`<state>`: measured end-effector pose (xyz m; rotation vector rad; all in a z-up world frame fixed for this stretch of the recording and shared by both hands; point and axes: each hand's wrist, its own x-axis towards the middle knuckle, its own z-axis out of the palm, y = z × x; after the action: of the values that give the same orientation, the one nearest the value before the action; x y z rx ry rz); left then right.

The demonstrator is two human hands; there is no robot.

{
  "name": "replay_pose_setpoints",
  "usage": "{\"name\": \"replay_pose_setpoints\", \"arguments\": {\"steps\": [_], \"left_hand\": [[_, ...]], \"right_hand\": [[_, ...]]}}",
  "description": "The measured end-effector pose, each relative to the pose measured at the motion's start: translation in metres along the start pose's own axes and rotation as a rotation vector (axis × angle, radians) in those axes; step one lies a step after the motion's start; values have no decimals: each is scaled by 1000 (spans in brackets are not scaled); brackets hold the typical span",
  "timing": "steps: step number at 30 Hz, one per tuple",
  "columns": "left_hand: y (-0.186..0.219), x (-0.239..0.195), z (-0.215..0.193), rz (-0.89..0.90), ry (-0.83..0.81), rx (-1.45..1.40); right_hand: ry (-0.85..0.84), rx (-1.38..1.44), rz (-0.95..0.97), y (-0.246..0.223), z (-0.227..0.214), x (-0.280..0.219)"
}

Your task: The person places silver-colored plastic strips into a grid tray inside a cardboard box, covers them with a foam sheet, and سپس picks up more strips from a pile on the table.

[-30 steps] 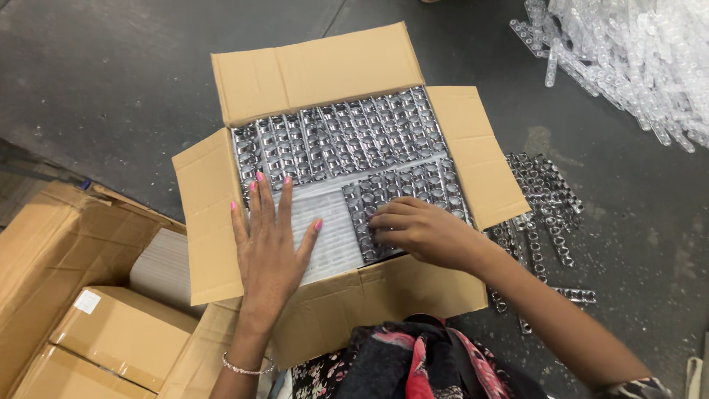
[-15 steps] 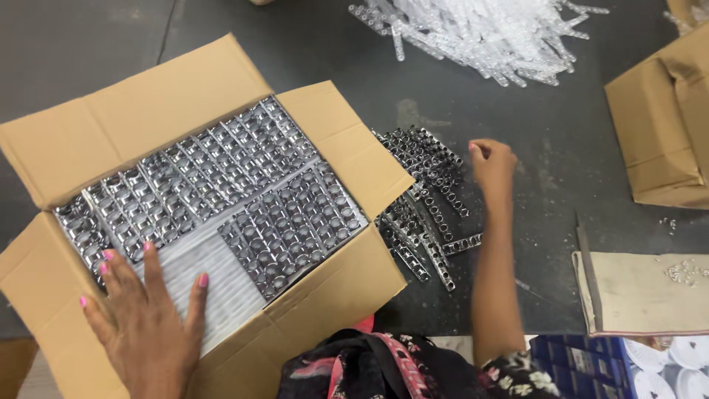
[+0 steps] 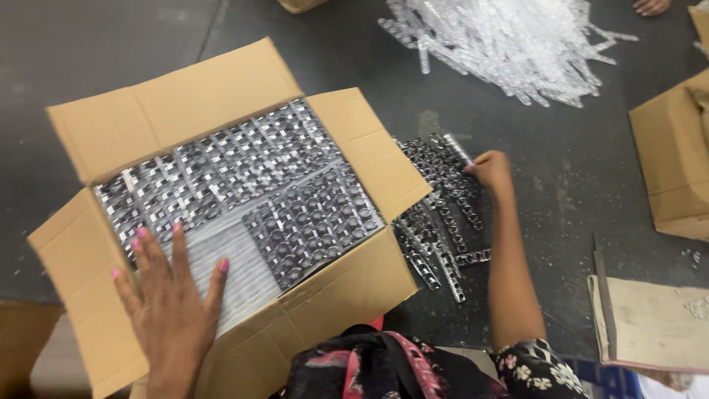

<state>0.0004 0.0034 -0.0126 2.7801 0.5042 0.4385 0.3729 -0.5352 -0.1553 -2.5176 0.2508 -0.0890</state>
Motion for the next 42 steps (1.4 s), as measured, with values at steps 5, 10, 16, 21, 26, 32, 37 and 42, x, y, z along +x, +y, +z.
{"name": "replay_pose_setpoints", "arguments": {"steps": [5,10,16,21,26,32,37,42], "left_hand": [[-3,0,5,10,44,48],[0,1,2,-10,47,115],[6,1,-5,-9,64,111],[5,0,-6,-3,81,103],[5,0,-6,-11,83,100],[5,-1,-5,-14,62,101],[3,1,-1,-12,73,85],[4,2,-2,-18,44,71]], "right_hand": [[67,546,-259,-92,-45,-60],[-419,691,-741,-266,-74,-171],[-627,365,-1717,-377,-19,-258],[-606,162,-1887,-390,19,-260],[-622,83,-1895,-378,37,-256],[-597,65,-1874,-371,35,-256],[-480,230,-1691,-358,17,-258],[244,412,-844,-268,-19,-153]]}}
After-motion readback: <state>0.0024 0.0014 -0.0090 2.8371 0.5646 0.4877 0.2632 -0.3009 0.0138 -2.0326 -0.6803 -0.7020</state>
